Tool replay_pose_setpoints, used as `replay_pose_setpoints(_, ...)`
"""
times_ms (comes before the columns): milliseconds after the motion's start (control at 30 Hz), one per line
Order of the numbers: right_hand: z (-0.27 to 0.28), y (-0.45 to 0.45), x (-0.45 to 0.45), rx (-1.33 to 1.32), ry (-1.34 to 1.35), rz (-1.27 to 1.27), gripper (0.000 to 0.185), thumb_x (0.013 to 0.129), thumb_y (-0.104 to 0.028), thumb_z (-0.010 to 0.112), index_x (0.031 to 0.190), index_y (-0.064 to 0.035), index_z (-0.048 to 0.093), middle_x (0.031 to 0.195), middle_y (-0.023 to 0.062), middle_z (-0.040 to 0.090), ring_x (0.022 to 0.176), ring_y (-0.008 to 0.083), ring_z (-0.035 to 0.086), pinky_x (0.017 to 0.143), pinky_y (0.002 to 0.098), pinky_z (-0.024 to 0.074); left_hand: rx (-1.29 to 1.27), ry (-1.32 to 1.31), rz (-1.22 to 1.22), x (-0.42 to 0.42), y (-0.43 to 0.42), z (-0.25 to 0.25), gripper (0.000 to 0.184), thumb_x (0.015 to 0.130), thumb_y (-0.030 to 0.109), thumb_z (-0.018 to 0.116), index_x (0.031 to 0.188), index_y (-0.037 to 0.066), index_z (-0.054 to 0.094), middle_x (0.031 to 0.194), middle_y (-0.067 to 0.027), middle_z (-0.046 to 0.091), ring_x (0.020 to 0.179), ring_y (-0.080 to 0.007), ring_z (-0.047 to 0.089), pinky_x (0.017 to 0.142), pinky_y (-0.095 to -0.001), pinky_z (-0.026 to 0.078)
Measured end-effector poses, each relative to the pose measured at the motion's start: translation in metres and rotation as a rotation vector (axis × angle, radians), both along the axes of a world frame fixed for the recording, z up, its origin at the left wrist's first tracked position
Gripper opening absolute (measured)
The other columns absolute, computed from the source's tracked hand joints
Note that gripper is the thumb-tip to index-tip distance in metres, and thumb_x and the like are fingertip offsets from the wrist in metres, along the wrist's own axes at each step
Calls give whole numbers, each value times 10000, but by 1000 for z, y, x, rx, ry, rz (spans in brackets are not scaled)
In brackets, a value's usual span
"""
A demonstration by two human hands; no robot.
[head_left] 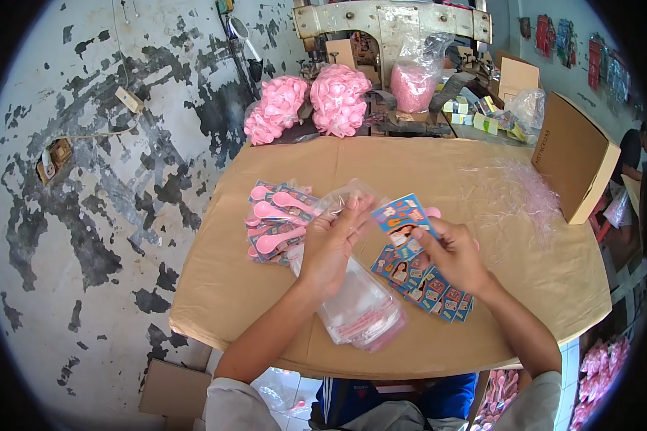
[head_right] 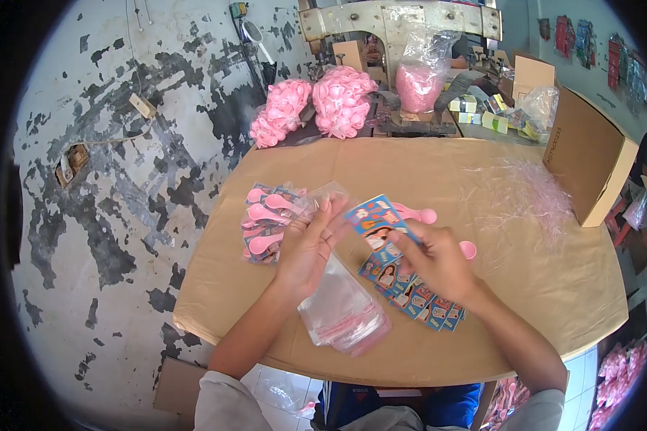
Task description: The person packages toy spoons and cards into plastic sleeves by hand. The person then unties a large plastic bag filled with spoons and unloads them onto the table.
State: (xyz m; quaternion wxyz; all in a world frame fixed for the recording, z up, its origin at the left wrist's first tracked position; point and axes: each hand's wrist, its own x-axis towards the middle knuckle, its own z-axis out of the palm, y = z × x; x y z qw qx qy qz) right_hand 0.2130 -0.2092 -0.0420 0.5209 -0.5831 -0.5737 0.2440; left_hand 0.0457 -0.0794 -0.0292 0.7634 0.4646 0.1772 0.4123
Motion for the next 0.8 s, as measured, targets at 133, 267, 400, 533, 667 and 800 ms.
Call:
replay_pose_setpoints(133, 4, 8, -28, 88, 73, 2, 212, 1013, -122, 550, 1134, 12, 660, 834, -3, 673, 617, 51, 605, 564, 210, 493, 36, -53, -93, 2, -7, -7, 441, 1001, 268, 588, 1317, -35, 532, 1242, -107, 613, 1085, -154, 623, 981, -319, 493)
replay_pose_setpoints(267, 6, 5, -24, 73, 29, 60, 207, 995, -119, 576, 1132, 6, 667, 836, -12, 669, 635, 31, 577, 573, 200, 483, 188, 10, -61, 4, -8, -15, 380, 1002, 223, 591, 1292, -21, 568, 1224, -94, 635, 1042, -114, 619, 926, -300, 500)
replay_pose_setpoints(400, 10, -1, -16, 9, 96, 113, 251, 976, -93, 594, 1208, -10, 644, 924, 6, 670, 782, 46, 601, 687, 220, 512, 305, 163, -193, 0, -6, -15, 325, 991, 193, 606, 1243, -12, 614, 1155, -71, 669, 1025, -98, 619, 886, -280, 497)
replay_pose_setpoints(533, 20, -7, -20, -133, 251, 71, 299, 969, -85, 608, 1258, -12, 628, 989, 5, 666, 877, 50, 602, 753, 242, 525, 426, 167, -281, 3, -16, -17, 397, 983, 205, 618, 1322, 8, 553, 1214, -64, 641, 1068, -108, 602, 908, -287, 498)
replay_pose_setpoints(667, -2, -2, -16, 34, 279, 100, 239, 962, -88, 621, 1184, -4, 651, 946, -17, 648, 806, 39, 587, 700, 240, 513, 538, -16, -393, 8, -24, -14, 530, 997, 267, 587, 1432, 30, 398, 1397, -115, 518, 1216, -171, 540, 1005, -372, 467)
replay_pose_setpoints(800, 12, 1, -33, -4, 450, 104, 126, 952, -83, 630, 1042, 0, 663, 849, -36, 624, 743, 31, 563, 653, 228, 490, 299, -121, -398, 1, -17, -10, 588, 996, 338, 562, 1451, 32, 349, 1477, -175, 439, 1320, -254, 480, 1081, -447, 410)
